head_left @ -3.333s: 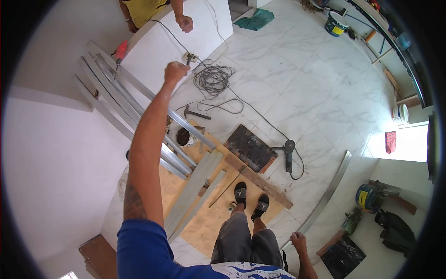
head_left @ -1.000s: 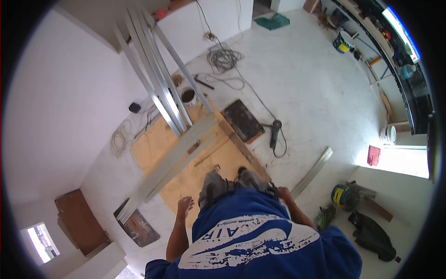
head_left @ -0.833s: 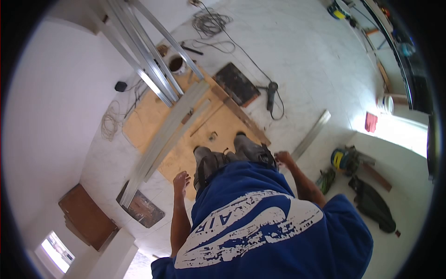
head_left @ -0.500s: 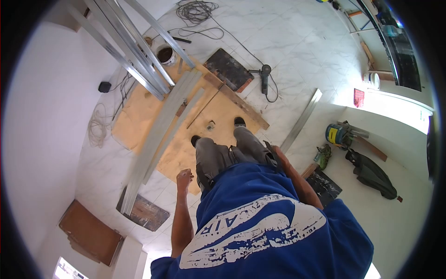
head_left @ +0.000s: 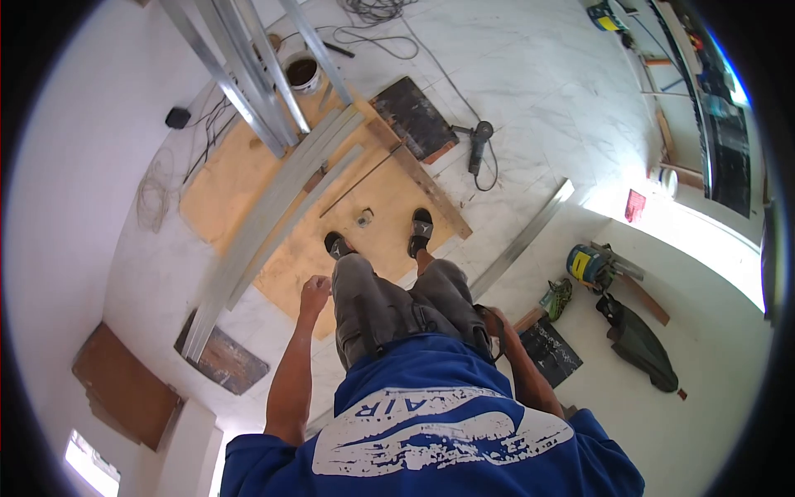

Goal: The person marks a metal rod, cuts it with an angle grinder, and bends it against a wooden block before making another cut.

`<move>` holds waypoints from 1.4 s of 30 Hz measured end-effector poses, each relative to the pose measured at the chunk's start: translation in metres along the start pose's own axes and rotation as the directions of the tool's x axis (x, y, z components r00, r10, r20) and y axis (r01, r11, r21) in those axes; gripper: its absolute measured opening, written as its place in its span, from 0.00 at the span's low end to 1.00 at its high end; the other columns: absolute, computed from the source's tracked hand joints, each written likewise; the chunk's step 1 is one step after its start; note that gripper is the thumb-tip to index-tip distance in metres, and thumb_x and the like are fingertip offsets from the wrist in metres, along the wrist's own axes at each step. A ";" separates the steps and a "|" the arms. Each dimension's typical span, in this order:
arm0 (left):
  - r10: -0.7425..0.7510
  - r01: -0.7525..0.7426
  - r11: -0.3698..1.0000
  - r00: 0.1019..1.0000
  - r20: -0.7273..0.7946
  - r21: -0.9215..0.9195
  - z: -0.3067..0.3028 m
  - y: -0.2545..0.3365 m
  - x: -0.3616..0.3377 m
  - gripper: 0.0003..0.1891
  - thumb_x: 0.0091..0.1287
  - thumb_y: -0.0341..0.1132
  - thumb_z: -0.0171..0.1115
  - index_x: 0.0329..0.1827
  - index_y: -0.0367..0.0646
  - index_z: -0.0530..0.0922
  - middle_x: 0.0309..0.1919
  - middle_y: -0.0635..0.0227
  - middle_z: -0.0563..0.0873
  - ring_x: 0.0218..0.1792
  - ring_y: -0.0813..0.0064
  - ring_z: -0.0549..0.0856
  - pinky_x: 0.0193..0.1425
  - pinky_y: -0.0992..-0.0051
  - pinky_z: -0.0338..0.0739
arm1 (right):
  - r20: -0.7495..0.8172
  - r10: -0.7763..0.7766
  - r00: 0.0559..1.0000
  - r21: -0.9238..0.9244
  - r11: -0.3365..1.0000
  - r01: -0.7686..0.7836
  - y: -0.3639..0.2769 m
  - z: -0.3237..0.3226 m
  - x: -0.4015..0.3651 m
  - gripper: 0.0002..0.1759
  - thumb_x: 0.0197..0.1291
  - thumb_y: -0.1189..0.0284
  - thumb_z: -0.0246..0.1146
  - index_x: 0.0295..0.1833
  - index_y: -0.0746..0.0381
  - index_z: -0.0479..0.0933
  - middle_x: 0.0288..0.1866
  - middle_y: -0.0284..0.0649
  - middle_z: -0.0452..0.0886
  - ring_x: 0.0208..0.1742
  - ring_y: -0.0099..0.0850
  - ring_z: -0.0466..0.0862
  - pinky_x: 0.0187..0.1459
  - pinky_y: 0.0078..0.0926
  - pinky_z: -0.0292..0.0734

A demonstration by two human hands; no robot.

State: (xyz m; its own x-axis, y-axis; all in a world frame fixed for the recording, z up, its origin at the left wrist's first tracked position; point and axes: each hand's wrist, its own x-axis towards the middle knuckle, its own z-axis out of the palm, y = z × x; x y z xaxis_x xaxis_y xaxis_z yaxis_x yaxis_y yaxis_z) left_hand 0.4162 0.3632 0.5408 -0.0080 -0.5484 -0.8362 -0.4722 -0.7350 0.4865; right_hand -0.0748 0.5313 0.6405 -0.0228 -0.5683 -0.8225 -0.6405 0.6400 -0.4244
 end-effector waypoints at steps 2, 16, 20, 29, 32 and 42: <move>-0.093 0.086 0.990 0.994 -0.056 -0.111 0.013 0.003 -0.017 0.18 0.72 0.43 0.61 0.53 0.35 0.82 0.39 0.64 0.87 0.37 0.74 0.88 0.41 0.73 0.81 | -0.015 0.056 0.998 -0.105 0.993 -0.057 0.009 -0.011 0.022 0.18 0.62 0.64 0.62 0.50 0.66 0.84 0.43 0.58 0.87 0.48 0.47 0.88 0.48 0.42 0.79; -0.242 0.160 0.906 0.955 -0.171 -0.391 0.106 0.047 -0.080 0.19 0.72 0.42 0.61 0.57 0.36 0.81 0.41 0.65 0.87 0.38 0.74 0.88 0.41 0.72 0.81 | -0.105 0.195 0.975 0.214 0.962 -0.169 0.038 -0.119 0.054 0.21 0.65 0.61 0.60 0.47 0.70 0.84 0.39 0.58 0.87 0.42 0.48 0.88 0.43 0.42 0.79; -0.233 0.155 0.915 0.957 -0.174 -0.372 0.112 0.058 -0.084 0.17 0.75 0.42 0.58 0.58 0.40 0.81 0.44 0.63 0.87 0.41 0.72 0.88 0.47 0.70 0.81 | -0.168 0.125 0.978 0.136 0.985 -0.103 0.048 -0.120 0.049 0.21 0.67 0.62 0.59 0.48 0.71 0.84 0.39 0.56 0.88 0.42 0.44 0.89 0.45 0.39 0.80; -0.231 0.130 0.915 0.945 -0.230 -0.383 0.112 0.033 -0.094 0.18 0.73 0.43 0.60 0.57 0.39 0.81 0.43 0.63 0.87 0.40 0.72 0.88 0.44 0.70 0.81 | -0.155 0.056 0.986 0.113 0.993 -0.039 0.071 -0.112 0.051 0.22 0.67 0.59 0.60 0.49 0.68 0.85 0.43 0.59 0.87 0.46 0.51 0.89 0.50 0.41 0.81; -0.257 0.146 0.898 0.940 -0.226 -0.414 0.116 0.021 -0.107 0.18 0.72 0.43 0.61 0.57 0.39 0.81 0.42 0.63 0.87 0.40 0.72 0.88 0.43 0.69 0.81 | -0.169 0.014 0.986 0.108 0.994 0.005 0.089 -0.107 0.061 0.22 0.67 0.59 0.61 0.49 0.70 0.85 0.44 0.59 0.88 0.47 0.50 0.89 0.50 0.41 0.80; -0.328 0.188 0.841 0.923 -0.202 -0.508 0.132 -0.015 -0.136 0.18 0.71 0.42 0.61 0.57 0.39 0.81 0.44 0.61 0.86 0.41 0.69 0.87 0.45 0.68 0.81 | -0.181 0.003 0.983 0.141 0.990 0.023 0.081 -0.108 0.064 0.23 0.65 0.60 0.60 0.49 0.71 0.85 0.45 0.59 0.88 0.47 0.49 0.89 0.51 0.40 0.81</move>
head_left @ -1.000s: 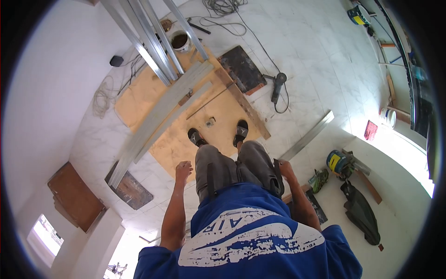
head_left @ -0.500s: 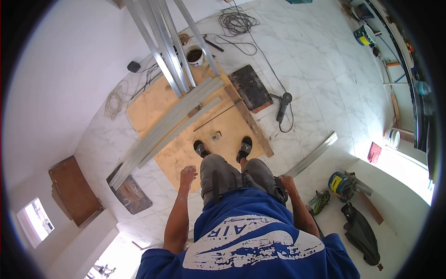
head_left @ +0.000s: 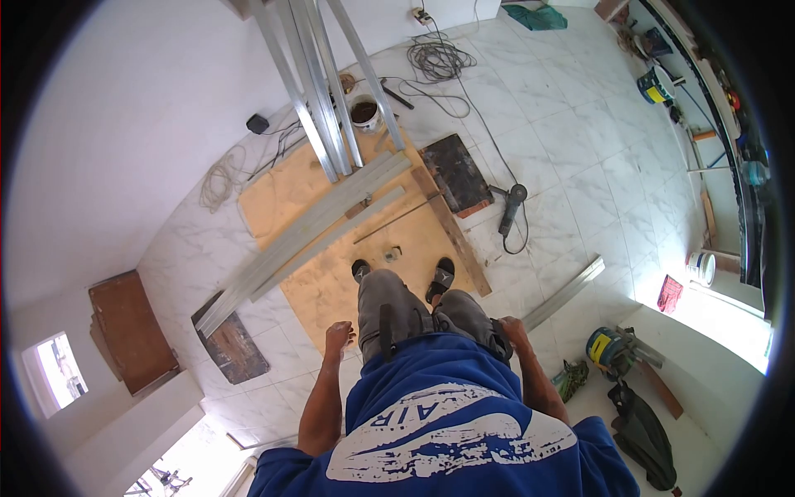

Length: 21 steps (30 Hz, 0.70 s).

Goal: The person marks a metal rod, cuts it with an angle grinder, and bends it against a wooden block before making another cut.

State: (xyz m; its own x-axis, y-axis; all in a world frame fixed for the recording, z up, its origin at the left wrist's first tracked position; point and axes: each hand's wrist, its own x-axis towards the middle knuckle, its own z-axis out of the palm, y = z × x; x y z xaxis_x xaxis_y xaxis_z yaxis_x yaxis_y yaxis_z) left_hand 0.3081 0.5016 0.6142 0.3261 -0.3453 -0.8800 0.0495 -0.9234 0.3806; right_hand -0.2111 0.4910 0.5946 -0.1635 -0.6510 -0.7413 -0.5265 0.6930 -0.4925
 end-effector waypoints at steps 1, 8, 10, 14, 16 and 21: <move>0.009 -0.009 1.000 1.000 -0.005 -0.013 -0.001 0.000 -0.002 0.18 0.72 0.42 0.61 0.57 0.39 0.81 0.44 0.61 0.86 0.41 0.69 0.87 0.45 0.68 0.81 | 0.019 -0.012 1.000 -0.001 1.000 0.012 0.003 0.002 0.003 0.22 0.65 0.61 0.60 0.49 0.71 0.85 0.44 0.59 0.88 0.46 0.49 0.89 0.49 0.39 0.81; 0.038 -0.040 0.997 0.999 -0.032 -0.060 -0.007 0.001 -0.015 0.17 0.72 0.42 0.60 0.55 0.39 0.82 0.42 0.64 0.86 0.38 0.72 0.85 0.44 0.70 0.80 | 0.104 -0.412 0.905 -0.302 0.854 0.424 0.040 0.013 0.033 0.17 0.62 0.65 0.62 0.43 0.68 0.85 0.37 0.53 0.88 0.39 0.43 0.89 0.39 0.37 0.82; 0.025 -0.027 0.996 1.000 -0.017 -0.088 -0.009 -0.004 -0.008 0.17 0.71 0.41 0.61 0.54 0.39 0.82 0.39 0.64 0.86 0.37 0.72 0.86 0.41 0.70 0.81 | 0.125 -0.481 0.868 -0.330 0.805 0.494 0.050 0.021 0.036 0.14 0.60 0.67 0.62 0.41 0.66 0.85 0.35 0.52 0.87 0.37 0.44 0.89 0.38 0.38 0.82; -0.010 0.011 1.000 0.999 0.039 -0.021 -0.024 0.000 0.007 0.16 0.70 0.40 0.62 0.54 0.40 0.82 0.38 0.66 0.86 0.36 0.72 0.85 0.39 0.70 0.81 | 0.090 -0.410 0.907 -0.289 0.861 0.418 0.018 0.027 0.027 0.10 0.56 0.69 0.64 0.40 0.61 0.86 0.36 0.52 0.86 0.38 0.47 0.88 0.40 0.42 0.83; 0.013 -0.012 0.997 1.000 0.013 -0.082 -0.032 0.003 0.008 0.16 0.70 0.41 0.61 0.54 0.40 0.82 0.38 0.66 0.86 0.36 0.73 0.86 0.40 0.70 0.81 | 0.110 -0.492 0.863 -0.400 0.773 0.492 0.022 0.036 0.023 0.10 0.54 0.69 0.65 0.40 0.60 0.86 0.37 0.52 0.86 0.39 0.48 0.88 0.41 0.43 0.83; 0.036 -0.036 0.994 0.999 0.000 -0.101 -0.060 0.015 0.019 0.19 0.71 0.44 0.62 0.57 0.39 0.80 0.42 0.63 0.87 0.37 0.72 0.86 0.45 0.70 0.81 | 0.120 -0.498 0.859 -0.357 0.786 0.505 0.011 0.056 0.022 0.12 0.59 0.68 0.63 0.43 0.63 0.85 0.36 0.51 0.86 0.39 0.45 0.88 0.42 0.40 0.83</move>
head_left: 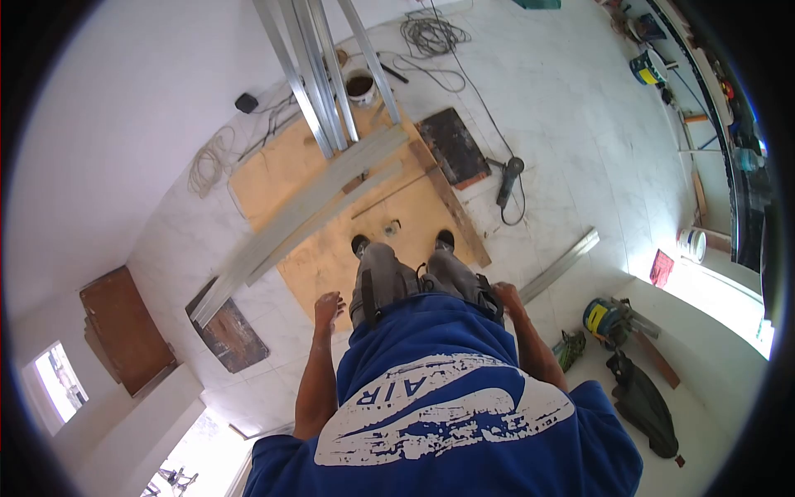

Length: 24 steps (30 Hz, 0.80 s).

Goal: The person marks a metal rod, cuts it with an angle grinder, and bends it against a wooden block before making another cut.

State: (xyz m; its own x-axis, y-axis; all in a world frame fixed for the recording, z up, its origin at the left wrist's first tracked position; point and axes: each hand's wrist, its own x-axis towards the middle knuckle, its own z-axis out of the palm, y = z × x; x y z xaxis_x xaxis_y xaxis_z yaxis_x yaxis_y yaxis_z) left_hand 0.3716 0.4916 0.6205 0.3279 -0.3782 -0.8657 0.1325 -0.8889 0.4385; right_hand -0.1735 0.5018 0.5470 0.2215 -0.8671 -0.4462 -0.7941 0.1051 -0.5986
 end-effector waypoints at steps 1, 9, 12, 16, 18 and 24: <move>0.024 -0.024 0.999 1.000 -0.001 0.036 -0.004 -0.001 0.005 0.20 0.71 0.45 0.62 0.57 0.39 0.80 0.41 0.63 0.87 0.37 0.72 0.86 0.44 0.69 0.81 | -0.010 0.065 0.998 0.114 0.992 -0.063 -0.004 0.003 -0.002 0.13 0.61 0.67 0.63 0.43 0.64 0.85 0.35 0.50 0.86 0.38 0.43 0.88 0.41 0.39 0.83; -0.049 -0.069 0.776 0.985 0.168 0.627 0.032 0.045 0.011 0.25 0.68 0.53 0.66 0.40 0.34 0.83 0.29 0.58 0.87 0.32 0.66 0.88 0.38 0.64 0.83 | 0.250 0.613 0.749 0.322 0.677 -0.662 -0.121 -0.028 -0.021 0.29 0.67 0.52 0.63 0.39 0.74 0.81 0.29 0.48 0.85 0.32 0.34 0.83 0.36 0.37 0.76; 0.213 -0.424 0.490 0.906 0.367 0.762 0.034 0.015 0.033 0.26 0.66 0.55 0.68 0.34 0.34 0.82 0.28 0.53 0.86 0.29 0.62 0.87 0.38 0.61 0.81 | 0.326 0.522 0.788 0.211 0.772 -0.599 -0.125 -0.010 -0.034 0.26 0.65 0.54 0.65 0.39 0.71 0.83 0.30 0.46 0.86 0.32 0.30 0.82 0.38 0.35 0.76; 0.082 -0.495 0.643 0.803 0.591 0.585 0.024 0.031 0.029 0.18 0.63 0.45 0.71 0.39 0.36 0.81 0.34 0.51 0.87 0.36 0.57 0.86 0.42 0.64 0.79 | 0.430 0.444 0.786 0.261 0.772 -0.580 -0.112 -0.018 -0.047 0.21 0.65 0.58 0.66 0.42 0.70 0.84 0.31 0.44 0.86 0.32 0.28 0.82 0.37 0.34 0.77; 0.300 -0.624 0.755 0.602 0.740 0.203 0.004 0.005 0.021 0.15 0.60 0.37 0.73 0.42 0.36 0.81 0.37 0.51 0.87 0.39 0.56 0.86 0.44 0.66 0.78 | 0.502 0.399 0.767 0.246 0.785 -0.569 -0.129 -0.046 -0.050 0.19 0.65 0.60 0.67 0.43 0.68 0.85 0.30 0.42 0.86 0.32 0.26 0.82 0.35 0.31 0.76; -0.359 -0.542 0.508 0.574 0.736 0.670 0.082 0.043 0.016 0.12 0.62 0.39 0.69 0.37 0.37 0.84 0.30 0.55 0.87 0.34 0.57 0.87 0.42 0.61 0.79 | 0.732 0.413 0.542 0.315 0.501 -0.806 -0.061 -0.060 0.017 0.15 0.69 0.62 0.64 0.45 0.65 0.84 0.33 0.36 0.85 0.32 0.21 0.82 0.33 0.23 0.78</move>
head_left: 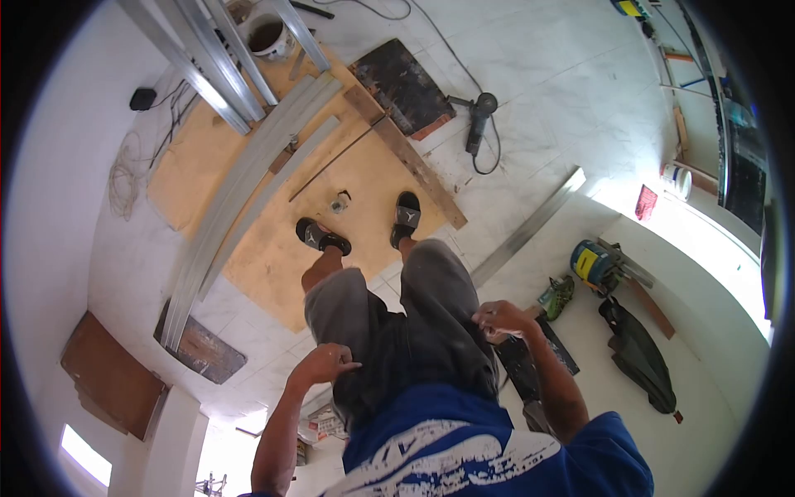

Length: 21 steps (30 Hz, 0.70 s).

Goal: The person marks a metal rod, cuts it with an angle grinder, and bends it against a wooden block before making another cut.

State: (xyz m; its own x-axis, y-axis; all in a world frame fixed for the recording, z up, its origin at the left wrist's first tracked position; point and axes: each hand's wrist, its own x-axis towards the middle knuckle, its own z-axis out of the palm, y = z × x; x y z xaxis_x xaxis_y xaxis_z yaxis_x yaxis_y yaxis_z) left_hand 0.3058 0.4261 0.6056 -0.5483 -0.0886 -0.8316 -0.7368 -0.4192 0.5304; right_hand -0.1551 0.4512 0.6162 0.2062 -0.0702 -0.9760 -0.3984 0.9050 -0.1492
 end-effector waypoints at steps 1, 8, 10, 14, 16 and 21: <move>-0.114 0.114 0.993 0.993 -0.007 0.035 -0.020 0.019 0.015 0.14 0.64 0.42 0.68 0.37 0.38 0.84 0.30 0.54 0.87 0.34 0.58 0.88 0.41 0.61 0.79 | -0.102 -0.040 0.994 0.035 0.998 0.044 0.017 -0.019 0.042 0.15 0.69 0.62 0.63 0.45 0.65 0.83 0.32 0.36 0.85 0.31 0.22 0.82 0.33 0.23 0.79; -0.042 0.154 0.973 0.849 -0.527 0.171 -0.177 -0.082 0.264 0.12 0.66 0.40 0.68 0.36 0.38 0.82 0.26 0.53 0.86 0.32 0.54 0.89 0.37 0.60 0.80 | -0.472 -0.264 0.841 -0.228 0.958 0.172 0.034 -0.147 0.337 0.17 0.70 0.62 0.59 0.46 0.66 0.82 0.32 0.42 0.85 0.32 0.28 0.85 0.34 0.29 0.81; 0.050 0.095 0.969 0.830 -0.556 0.229 -0.230 -0.109 0.334 0.10 0.65 0.38 0.68 0.35 0.39 0.81 0.27 0.53 0.86 0.30 0.53 0.88 0.36 0.61 0.80 | -0.470 -0.452 0.758 -0.566 0.813 0.134 0.060 -0.207 0.429 0.19 0.69 0.58 0.60 0.47 0.65 0.82 0.36 0.48 0.86 0.34 0.38 0.87 0.35 0.37 0.82; 0.296 0.008 0.890 0.750 -0.591 0.456 -0.300 -0.128 0.442 0.09 0.65 0.37 0.67 0.36 0.38 0.81 0.28 0.53 0.86 0.32 0.52 0.86 0.38 0.60 0.80 | -0.679 -0.634 0.370 -0.725 0.659 -0.202 0.070 -0.365 0.587 0.27 0.69 0.49 0.60 0.49 0.66 0.81 0.46 0.59 0.85 0.41 0.56 0.87 0.40 0.52 0.82; 0.418 -0.046 0.833 0.705 -0.573 0.551 -0.320 -0.137 0.483 0.10 0.66 0.37 0.67 0.35 0.39 0.81 0.29 0.54 0.86 0.32 0.52 0.86 0.36 0.60 0.79 | -0.843 -0.501 0.196 -0.534 0.824 -0.190 0.005 -0.379 0.582 0.40 0.64 0.42 0.62 0.54 0.74 0.78 0.49 0.68 0.83 0.53 0.62 0.84 0.57 0.54 0.78; 0.448 -0.025 0.759 0.745 -0.495 0.650 -0.332 -0.157 0.505 0.09 0.67 0.36 0.67 0.35 0.39 0.80 0.29 0.56 0.86 0.30 0.56 0.86 0.36 0.63 0.79 | -0.949 -0.315 -0.027 -0.304 0.932 -0.197 -0.041 -0.433 0.626 0.56 0.55 0.30 0.62 0.57 0.81 0.75 0.55 0.73 0.79 0.60 0.64 0.81 0.62 0.51 0.76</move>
State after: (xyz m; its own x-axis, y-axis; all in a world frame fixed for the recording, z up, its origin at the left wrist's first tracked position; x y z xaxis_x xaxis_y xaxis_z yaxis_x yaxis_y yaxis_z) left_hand 0.2757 0.1475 0.0482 -0.5429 -0.7008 -0.4628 -0.8029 0.2715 0.5307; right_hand -0.3968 0.1885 -0.0579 -0.7282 -0.6810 -0.0768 -0.6833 0.7301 0.0049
